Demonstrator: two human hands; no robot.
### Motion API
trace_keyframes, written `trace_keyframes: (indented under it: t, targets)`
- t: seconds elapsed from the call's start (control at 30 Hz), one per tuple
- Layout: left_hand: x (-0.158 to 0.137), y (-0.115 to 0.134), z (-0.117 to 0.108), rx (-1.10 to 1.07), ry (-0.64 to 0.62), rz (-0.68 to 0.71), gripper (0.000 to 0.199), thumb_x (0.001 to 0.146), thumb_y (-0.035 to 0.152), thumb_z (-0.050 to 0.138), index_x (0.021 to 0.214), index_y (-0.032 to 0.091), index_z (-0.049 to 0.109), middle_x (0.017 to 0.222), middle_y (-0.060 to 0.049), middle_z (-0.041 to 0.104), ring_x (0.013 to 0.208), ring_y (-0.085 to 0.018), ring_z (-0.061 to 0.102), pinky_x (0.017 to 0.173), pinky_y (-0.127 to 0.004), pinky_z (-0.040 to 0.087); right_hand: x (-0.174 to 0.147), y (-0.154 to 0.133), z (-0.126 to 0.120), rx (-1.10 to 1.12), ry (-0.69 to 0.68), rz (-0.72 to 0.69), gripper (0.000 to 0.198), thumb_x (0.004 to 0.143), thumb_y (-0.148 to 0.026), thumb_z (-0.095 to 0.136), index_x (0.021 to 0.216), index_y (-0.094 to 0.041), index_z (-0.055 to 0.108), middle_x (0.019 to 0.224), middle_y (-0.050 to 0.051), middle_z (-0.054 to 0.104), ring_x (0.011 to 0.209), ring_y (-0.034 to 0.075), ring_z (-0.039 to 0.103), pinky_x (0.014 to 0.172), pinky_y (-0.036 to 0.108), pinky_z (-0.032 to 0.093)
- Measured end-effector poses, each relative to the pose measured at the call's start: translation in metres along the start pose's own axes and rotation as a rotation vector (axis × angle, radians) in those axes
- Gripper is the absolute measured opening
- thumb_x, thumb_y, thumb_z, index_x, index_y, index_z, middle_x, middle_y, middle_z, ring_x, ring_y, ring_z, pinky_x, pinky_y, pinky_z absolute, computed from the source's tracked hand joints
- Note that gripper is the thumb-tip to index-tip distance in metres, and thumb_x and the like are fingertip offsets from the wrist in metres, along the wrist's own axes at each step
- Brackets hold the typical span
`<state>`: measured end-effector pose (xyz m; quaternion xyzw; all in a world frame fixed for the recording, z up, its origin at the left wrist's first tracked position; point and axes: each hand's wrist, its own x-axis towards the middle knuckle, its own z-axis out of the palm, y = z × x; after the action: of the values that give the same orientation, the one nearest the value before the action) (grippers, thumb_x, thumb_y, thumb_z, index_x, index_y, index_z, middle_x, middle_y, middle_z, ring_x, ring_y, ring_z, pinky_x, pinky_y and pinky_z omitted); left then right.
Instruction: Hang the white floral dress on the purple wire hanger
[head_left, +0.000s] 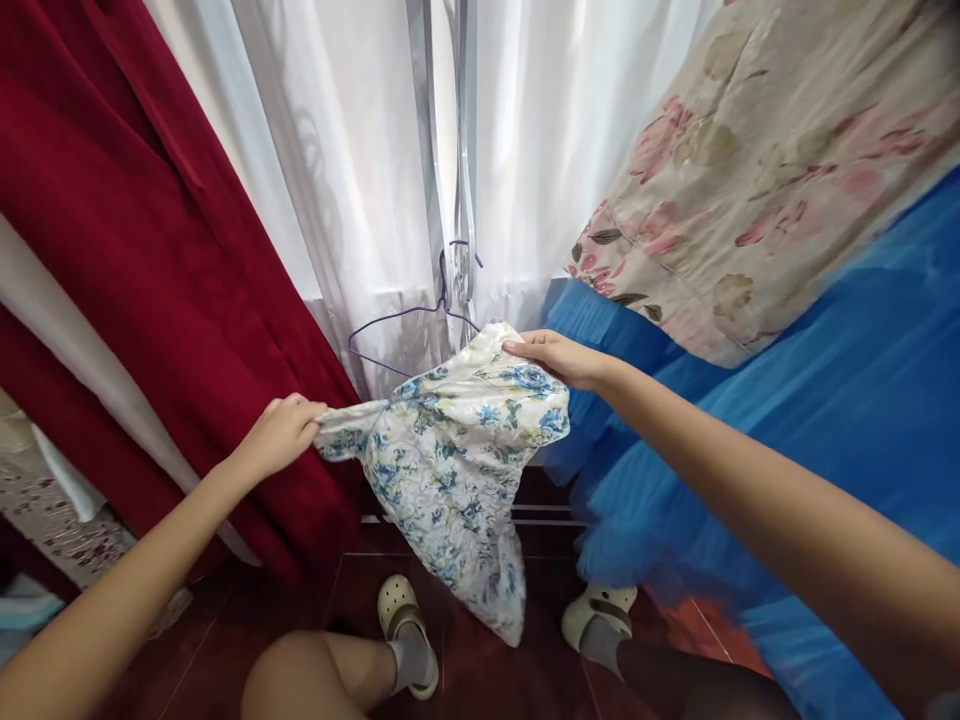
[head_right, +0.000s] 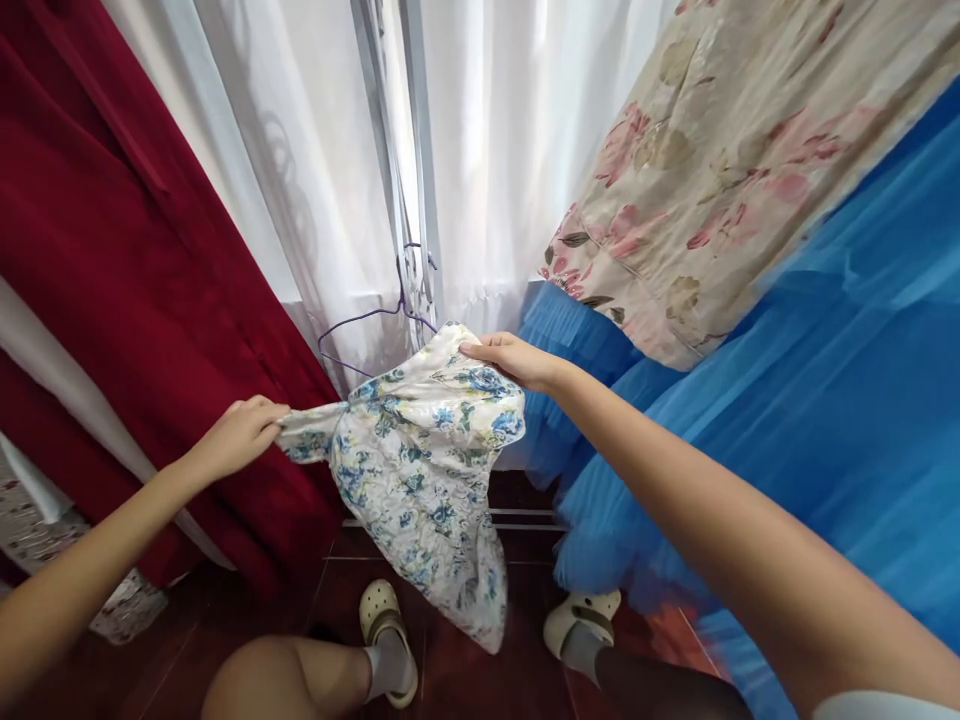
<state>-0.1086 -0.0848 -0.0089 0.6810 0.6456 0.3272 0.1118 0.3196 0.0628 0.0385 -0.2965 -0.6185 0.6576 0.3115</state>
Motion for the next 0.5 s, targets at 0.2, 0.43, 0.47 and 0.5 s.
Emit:
trace_keyframes:
  t: [0.2,0.43,0.47,0.5]
  targets:
    - [0.069,0.02,-0.004,-0.068,0.203,0.02,0.016,0.068,0.012,0.055,0.074,0.021,0.067,0.086,-0.007,0.068,0.087,-0.025,0.057,0.086,-0.031,0.041,-0.006,-0.014,-0.003,-0.003,0.05,0.109,0.024,0.081,-0.035,0.079,0.091,-0.013,0.075,0.079,0.013,0.079,0.06,0.021,0.072,0.053,0.03,0.06]
    - [0.141,0.068,0.0,-0.351,0.301,0.013,0.027,0.07,0.018,0.051,0.089,0.012,0.07,0.074,-0.005,0.063,0.069,-0.017,0.053,0.066,-0.026,0.04,-0.008,-0.018,-0.009,0.036,0.04,0.277,0.024,0.087,-0.035,0.07,0.093,-0.012,0.073,0.089,0.017,0.079,0.073,0.03,0.076,0.067,0.043,0.063]
    - [0.145,0.071,0.003,-0.391,0.272,-0.004,0.029,0.069,0.019,0.053,0.092,0.012,0.069,0.071,-0.004,0.062,0.065,-0.016,0.052,0.063,-0.026,0.04,-0.008,-0.014,-0.009,0.014,0.081,0.219,0.022,0.086,-0.035,0.071,0.091,-0.013,0.073,0.087,0.017,0.079,0.073,0.031,0.076,0.068,0.046,0.063]
    - [0.147,0.071,0.006,-0.426,0.249,-0.025,0.033,0.068,0.02,0.056,0.097,0.011,0.069,0.069,-0.003,0.061,0.062,-0.015,0.051,0.062,-0.025,0.039,-0.009,-0.008,-0.008,-0.022,0.142,0.13,0.021,0.085,-0.034,0.072,0.088,-0.013,0.073,0.084,0.016,0.079,0.073,0.032,0.075,0.068,0.048,0.062]
